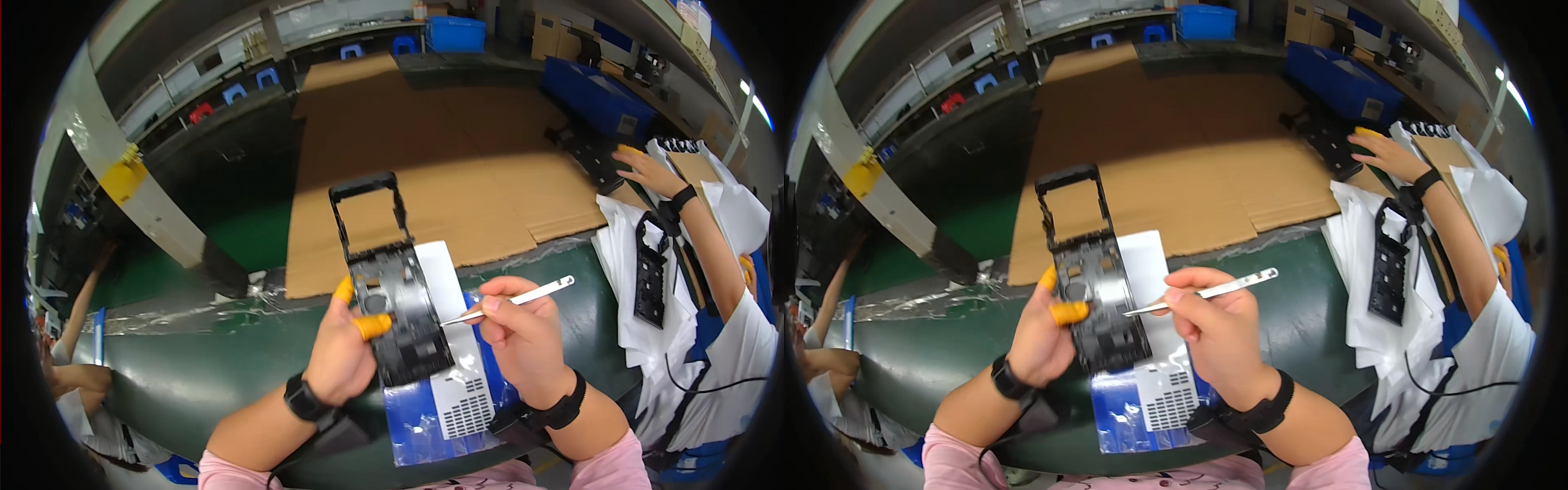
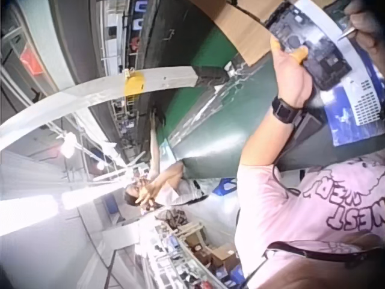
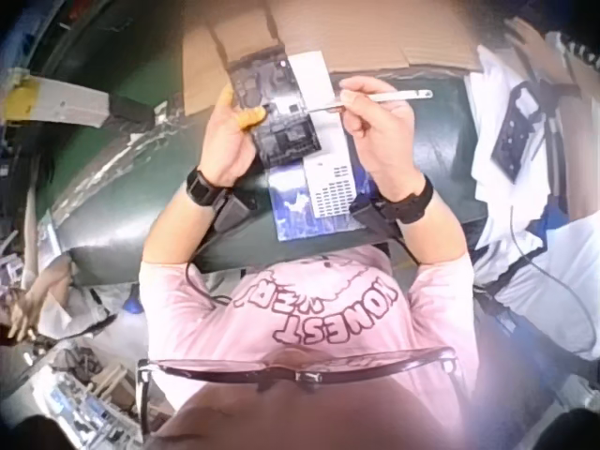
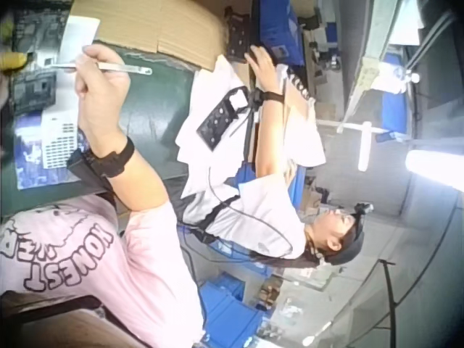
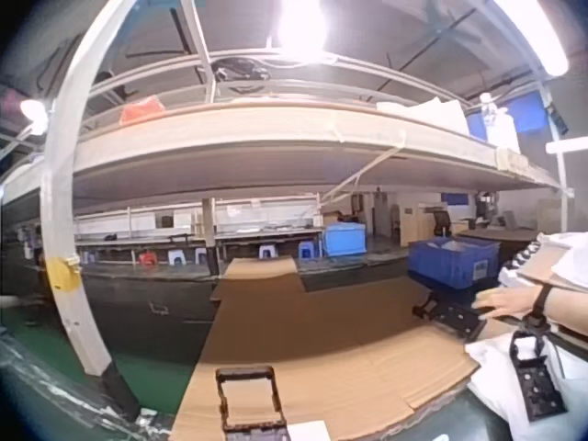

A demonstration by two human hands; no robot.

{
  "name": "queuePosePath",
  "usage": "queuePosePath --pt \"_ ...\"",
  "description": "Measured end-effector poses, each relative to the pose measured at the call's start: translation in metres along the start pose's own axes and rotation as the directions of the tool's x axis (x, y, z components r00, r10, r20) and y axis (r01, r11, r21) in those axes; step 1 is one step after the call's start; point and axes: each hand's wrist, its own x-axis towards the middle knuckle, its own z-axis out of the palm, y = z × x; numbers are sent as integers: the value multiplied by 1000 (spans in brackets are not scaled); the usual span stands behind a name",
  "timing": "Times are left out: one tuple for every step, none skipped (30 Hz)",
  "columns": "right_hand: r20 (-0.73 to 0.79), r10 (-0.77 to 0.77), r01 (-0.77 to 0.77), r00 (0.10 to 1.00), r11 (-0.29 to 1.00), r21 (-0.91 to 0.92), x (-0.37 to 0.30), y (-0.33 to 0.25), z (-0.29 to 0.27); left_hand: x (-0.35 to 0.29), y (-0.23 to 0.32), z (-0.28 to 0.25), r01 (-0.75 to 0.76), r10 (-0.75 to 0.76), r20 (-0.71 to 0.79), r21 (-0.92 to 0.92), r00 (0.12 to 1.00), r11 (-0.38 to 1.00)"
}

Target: The person is seen assembling electronic components using a small tool.

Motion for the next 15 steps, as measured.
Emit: queuePosePath --pt "-26 -7 7 1000 1000 -12 2 2 -3 17 6 -7 -83 85 -60 43 995 996" --pt "-51 -13 12 999 1000 -28 2 2 -5 35 16 -14 -164 173 -116 86 978 983" --pt "-38 -27 26 999 999 -31 3 1 -6 59 29 -26 -238 259 -121 166 958 957" --pt "-21 -26 25 999 999 -21 2 1 -5 86 47 -45 -305 342 -125 243 932 921" --pt "-29 -10 9 1000 1000 -23 1 -2 -3 110 68 -64 -328 446 -216 424 868 844" --pt "-36 9 -10 999 1000 -23 1 -3 -1 129 92 -85 -312 556 -284 594 781 742" --pt "-12 15 -16 1000 1000 -7 1 -3 1 142 119 -107 -194 627 -321 767 710 612" --pt "9 18 -18 1000 1000 2 2 -2 4 147 144 -129 -38 701 -336 888 629 459" --pt "31 19 -20 999 1000 24 3 0 5 151 161 -147 205 715 -420 905 558 372" --pt "49 18 -20 999 999 43 4 2 6 152 172 -155 440 735 -487 852 471 282" --pt "30 18 -19 999 999 27 7 0 0 150 159 -136 576 767 -481 797 425 182" --pt "26 8 -8 1000 1000 17 7 -2 -5 147 141 -121 514 822 -380 848 424 127" --pt "12 17 -17 1000 1000 13 6 -3 -9 138 123 -105 410 840 -238 912 487 20" --pt "4 26 -26 1000 1000 12 6 -5 -9 130 110 -106 191 820 -52 979 570 -70" --pt "-26 25 -25 999 1000 9 3 -8 -2 116 94 -109 0 714 27 999 700 -37"
